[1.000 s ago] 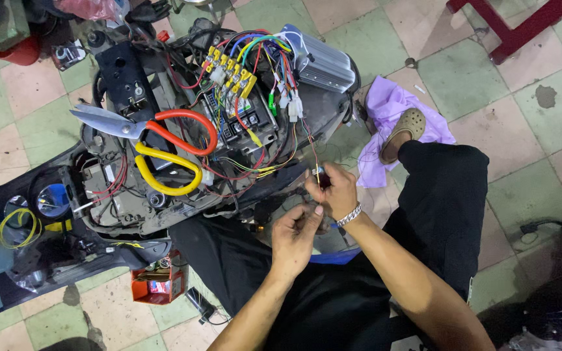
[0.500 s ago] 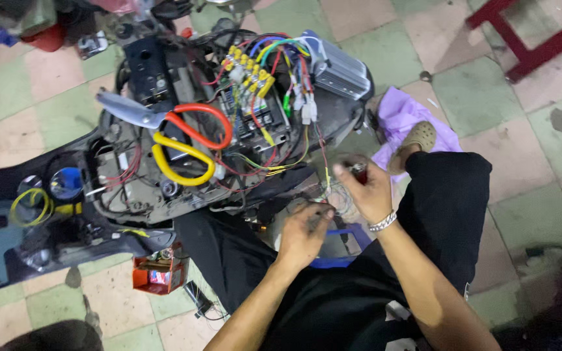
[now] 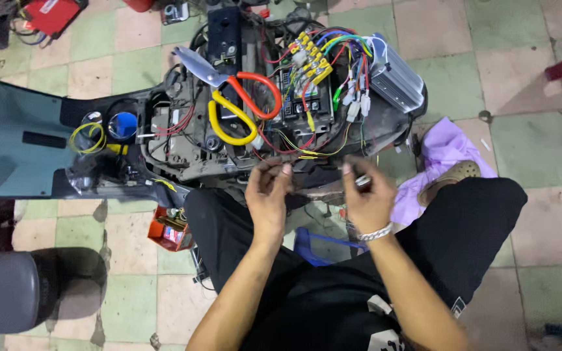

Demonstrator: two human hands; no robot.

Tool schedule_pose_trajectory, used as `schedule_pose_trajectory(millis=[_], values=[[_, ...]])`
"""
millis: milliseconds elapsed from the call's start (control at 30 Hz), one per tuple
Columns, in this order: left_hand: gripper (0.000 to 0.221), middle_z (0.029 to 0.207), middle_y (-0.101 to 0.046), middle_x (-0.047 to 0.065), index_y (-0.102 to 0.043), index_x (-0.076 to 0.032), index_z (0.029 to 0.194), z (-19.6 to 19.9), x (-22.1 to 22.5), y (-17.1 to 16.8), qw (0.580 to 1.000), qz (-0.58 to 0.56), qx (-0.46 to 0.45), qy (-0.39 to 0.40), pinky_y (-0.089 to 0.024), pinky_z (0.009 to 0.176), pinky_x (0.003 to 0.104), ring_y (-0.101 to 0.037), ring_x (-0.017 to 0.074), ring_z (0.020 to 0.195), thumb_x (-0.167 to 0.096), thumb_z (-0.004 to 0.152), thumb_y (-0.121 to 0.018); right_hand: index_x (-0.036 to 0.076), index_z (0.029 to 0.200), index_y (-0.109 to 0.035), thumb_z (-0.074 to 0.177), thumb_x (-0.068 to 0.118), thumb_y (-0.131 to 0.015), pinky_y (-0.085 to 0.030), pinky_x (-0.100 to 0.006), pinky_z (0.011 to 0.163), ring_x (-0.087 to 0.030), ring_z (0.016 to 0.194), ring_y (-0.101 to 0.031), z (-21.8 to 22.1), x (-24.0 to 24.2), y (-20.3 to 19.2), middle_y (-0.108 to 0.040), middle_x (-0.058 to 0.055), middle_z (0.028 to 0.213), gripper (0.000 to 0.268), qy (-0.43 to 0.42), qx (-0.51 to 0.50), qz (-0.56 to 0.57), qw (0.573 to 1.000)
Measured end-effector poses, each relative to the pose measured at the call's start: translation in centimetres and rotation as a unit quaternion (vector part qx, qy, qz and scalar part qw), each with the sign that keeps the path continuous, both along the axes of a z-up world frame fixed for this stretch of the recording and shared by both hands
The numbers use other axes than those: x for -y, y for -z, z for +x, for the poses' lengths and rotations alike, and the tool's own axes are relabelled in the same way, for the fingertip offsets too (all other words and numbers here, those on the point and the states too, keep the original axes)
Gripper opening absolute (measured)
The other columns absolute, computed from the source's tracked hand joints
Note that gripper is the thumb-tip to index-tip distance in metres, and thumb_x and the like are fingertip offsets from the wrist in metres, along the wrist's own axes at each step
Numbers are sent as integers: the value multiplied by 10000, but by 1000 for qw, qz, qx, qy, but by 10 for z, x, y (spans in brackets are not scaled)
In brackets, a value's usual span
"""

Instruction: The person works on the internal wiring and electrical components of a disassembled electric scooter using pliers and by hand.

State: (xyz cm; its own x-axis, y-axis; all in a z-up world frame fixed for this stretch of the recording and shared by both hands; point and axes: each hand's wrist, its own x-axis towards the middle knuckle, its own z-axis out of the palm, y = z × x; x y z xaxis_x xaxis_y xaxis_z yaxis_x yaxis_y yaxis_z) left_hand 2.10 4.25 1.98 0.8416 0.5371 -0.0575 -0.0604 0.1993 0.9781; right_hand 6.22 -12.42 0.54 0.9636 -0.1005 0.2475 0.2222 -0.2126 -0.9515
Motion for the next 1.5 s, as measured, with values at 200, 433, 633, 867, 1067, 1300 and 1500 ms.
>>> schedule_pose_trajectory(millis=[200, 433, 633, 867, 1067, 1300, 1500], values=[[161, 912, -725, 23, -708, -1, 1086, -1, 0, -5, 993, -104, -15, -44, -500, 656, 224, -652, 69, 761, -130, 994, -678, 53, 1081, -774, 923, 176, -766, -447, -255, 561, -67, 624, -550, -31, -4, 7, -711, -5, 767, 201, -82, -85, -75, 990], [152, 885, -717, 5, -693, -23, 1032, -6, -5, 9, 996, -56, 9, -63, -511, 658, 219, -636, 60, 762, -172, 1002, -679, 47, 1057, -739, 922, 224, -736, -375, -268, 389, -61, 444, -485, -20, -2, 0, -638, 14, 662, 223, -49, -273, 92, 956], [191, 831, -709, 5, -726, 10, 1041, -18, -14, 6, 994, 61, -44, -74, -482, 638, 214, -580, 49, 710, -176, 1004, -706, 48, 1071, -765, 944, 234, -732, -388, -245, 404, -51, 455, -493, -20, -7, 4, -602, 11, 622, 228, -84, -261, 30, 961], [211, 912, -759, 13, -728, 18, 1091, -22, -25, -4, 996, 49, -22, -66, -540, 739, 215, -676, 55, 818, -162, 986, -692, 64, 1078, -777, 932, 252, -737, -412, -213, 490, -21, 553, -526, -19, -32, -3, -700, 49, 712, 241, -160, -203, 8, 966], [204, 879, -728, 5, -731, 13, 1099, -23, -43, -1, 991, 72, -18, -116, -525, 702, 213, -633, 54, 766, -157, 993, -694, 42, 1075, -786, 954, 256, -732, -424, -220, 506, -36, 565, -536, -26, -39, 7, -688, -6, 727, 252, -201, -244, 27, 948], [193, 872, -712, 11, -736, 26, 1083, -25, -38, 3, 994, 60, -19, -92, -472, 679, 214, -586, 55, 759, -145, 997, -717, 5, 1104, -747, 957, 212, -707, -446, -231, 507, -56, 573, -552, -15, -34, 29, -754, -27, 839, 257, -169, -275, 154, 934], [184, 887, -731, 22, -716, 18, 1075, -24, -31, 7, 997, 33, 6, -72, -498, 708, 220, -626, 62, 783, -150, 1002, -706, 42, 1186, -700, 955, 180, -653, -450, -238, 513, -101, 610, -606, 3, -19, 40, -782, -83, 991, 273, -96, -322, 317, 887]])
